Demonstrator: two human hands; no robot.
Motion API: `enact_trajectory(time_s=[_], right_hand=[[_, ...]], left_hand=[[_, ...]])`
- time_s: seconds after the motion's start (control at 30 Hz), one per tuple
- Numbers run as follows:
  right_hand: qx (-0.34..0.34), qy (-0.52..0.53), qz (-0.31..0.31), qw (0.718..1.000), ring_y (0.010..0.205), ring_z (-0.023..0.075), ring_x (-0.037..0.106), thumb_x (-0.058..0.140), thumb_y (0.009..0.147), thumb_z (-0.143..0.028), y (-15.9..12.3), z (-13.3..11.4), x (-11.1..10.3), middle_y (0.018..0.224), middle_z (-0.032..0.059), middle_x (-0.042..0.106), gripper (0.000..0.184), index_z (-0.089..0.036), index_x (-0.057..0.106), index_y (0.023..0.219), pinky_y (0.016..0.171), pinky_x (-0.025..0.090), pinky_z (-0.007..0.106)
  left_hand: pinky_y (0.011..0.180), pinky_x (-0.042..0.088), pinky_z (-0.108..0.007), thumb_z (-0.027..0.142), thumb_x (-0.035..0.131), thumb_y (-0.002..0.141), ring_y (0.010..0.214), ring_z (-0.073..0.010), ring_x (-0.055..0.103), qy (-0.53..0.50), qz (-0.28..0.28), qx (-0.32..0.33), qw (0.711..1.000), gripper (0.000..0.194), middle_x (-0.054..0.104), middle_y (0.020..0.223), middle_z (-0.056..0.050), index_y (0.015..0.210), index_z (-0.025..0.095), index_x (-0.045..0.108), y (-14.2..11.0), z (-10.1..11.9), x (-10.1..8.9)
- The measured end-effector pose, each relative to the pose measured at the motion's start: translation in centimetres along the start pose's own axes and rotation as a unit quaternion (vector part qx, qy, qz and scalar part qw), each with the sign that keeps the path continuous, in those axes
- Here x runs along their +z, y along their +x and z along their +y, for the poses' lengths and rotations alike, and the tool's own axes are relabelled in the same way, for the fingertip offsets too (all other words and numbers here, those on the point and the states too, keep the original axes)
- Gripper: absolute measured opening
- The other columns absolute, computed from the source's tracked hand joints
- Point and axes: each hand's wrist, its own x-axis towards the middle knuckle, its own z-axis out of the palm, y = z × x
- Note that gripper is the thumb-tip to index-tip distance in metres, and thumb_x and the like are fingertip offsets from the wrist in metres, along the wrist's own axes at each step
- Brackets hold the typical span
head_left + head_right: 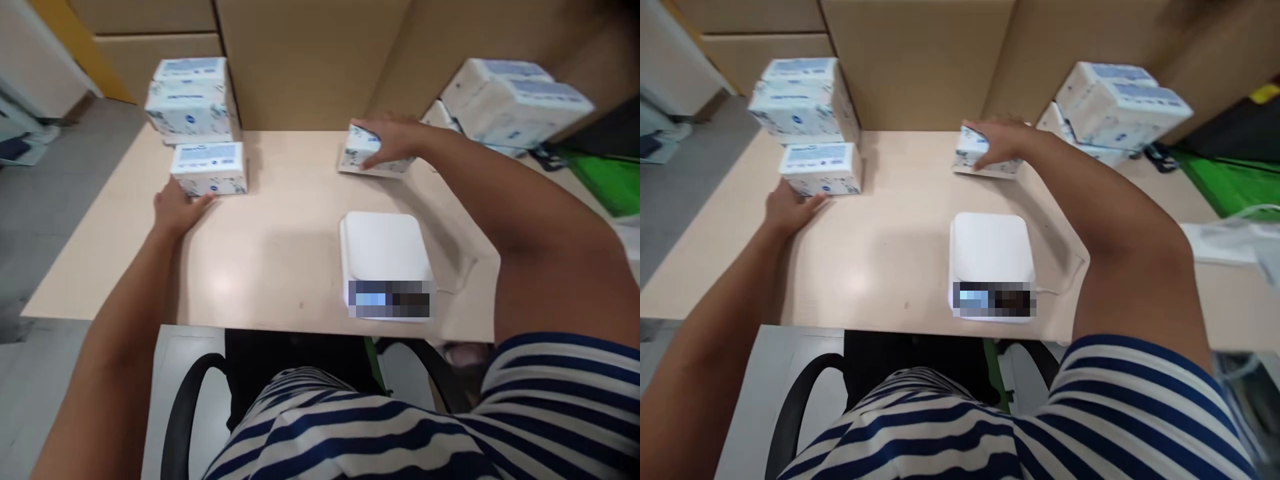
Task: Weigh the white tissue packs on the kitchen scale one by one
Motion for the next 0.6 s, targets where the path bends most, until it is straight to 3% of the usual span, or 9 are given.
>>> enact_trajectory(time_s=[0.07, 0.17, 0.3, 0.47, 0.6], right_hand=[[-0.035, 0.023, -0.005, 0.999, 0.168, 0.0526, 0.04, 0.105, 0.079, -0.049, -3.6, -1.3, -1.9, 0.182, 0.0212, 0.045, 0.129, -0.018, 0.035, 0.183, 0.138, 0.032, 0.069], [-0.137, 0.086, 0.0, 0.987, 0.164, 0.0494, 0.046, 0.1, 0.075, -0.071, -9.7, -2.8, -3.4, 0.177, 0.0075, 0.051, 0.131, -0.031, 0.036, 0.182, 0.138, 0.037, 0.069], [-0.22, 0.103, -0.025, 0.97, 0.152, 0.0454, 0.059, 0.093, 0.075, -0.084, -16.0, -2.8, -1.6, 0.166, 0.0035, 0.062, 0.128, -0.043, 0.035, 0.182, 0.131, 0.047, 0.067], [-0.224, 0.098, 0.028, 0.969, 0.154, 0.0501, 0.056, 0.088, 0.077, -0.087, -18.4, -2.0, 2.2, 0.169, 0.0068, 0.061, 0.123, -0.045, 0.037, 0.181, 0.132, 0.044, 0.074], [-0.215, 0.114, 0.059, 0.968, 0.165, 0.0518, 0.045, 0.08, 0.076, -0.098, -18.9, -2.3, 2.1, 0.178, 0.004, 0.054, 0.12, -0.044, 0.045, 0.177, 0.139, 0.029, 0.078]], left_hand=[[0.137, 0.043, -0.062, 0.064, 0.071, 0.092, 0.162, -0.0451, 0.057, 0.02, -0.004, -0.011, 1.0, 0.099, 0.064, 0.17, -0.02, 0.172, 0.011, 0.049, 0.3, 0.6, -0.3], [0.137, 0.045, -0.06, 0.067, 0.067, 0.087, 0.163, -0.0425, 0.057, 0.039, -0.007, -0.046, 0.998, 0.102, 0.061, 0.173, -0.018, 0.172, 0.013, 0.048, 0.6, 1.2, -0.7], [0.143, 0.039, -0.055, 0.07, 0.063, 0.086, 0.167, -0.0376, 0.053, 0.04, -0.006, -0.05, 0.998, 0.105, 0.057, 0.177, -0.015, 0.174, 0.017, 0.041, 0.7, 1.8, -1.0], [0.144, 0.037, -0.053, 0.065, 0.067, 0.082, 0.167, -0.0381, 0.054, 0.05, -0.016, -0.063, 0.997, 0.107, 0.059, 0.176, -0.017, 0.172, 0.013, 0.042, 0.3, 2.6, -1.4], [0.141, 0.041, -0.056, 0.067, 0.07, 0.084, 0.166, -0.042, 0.054, 0.037, -0.017, -0.073, 0.997, 0.107, 0.057, 0.176, -0.019, 0.171, 0.012, 0.041, 0.7, 2.4, -1.4]])
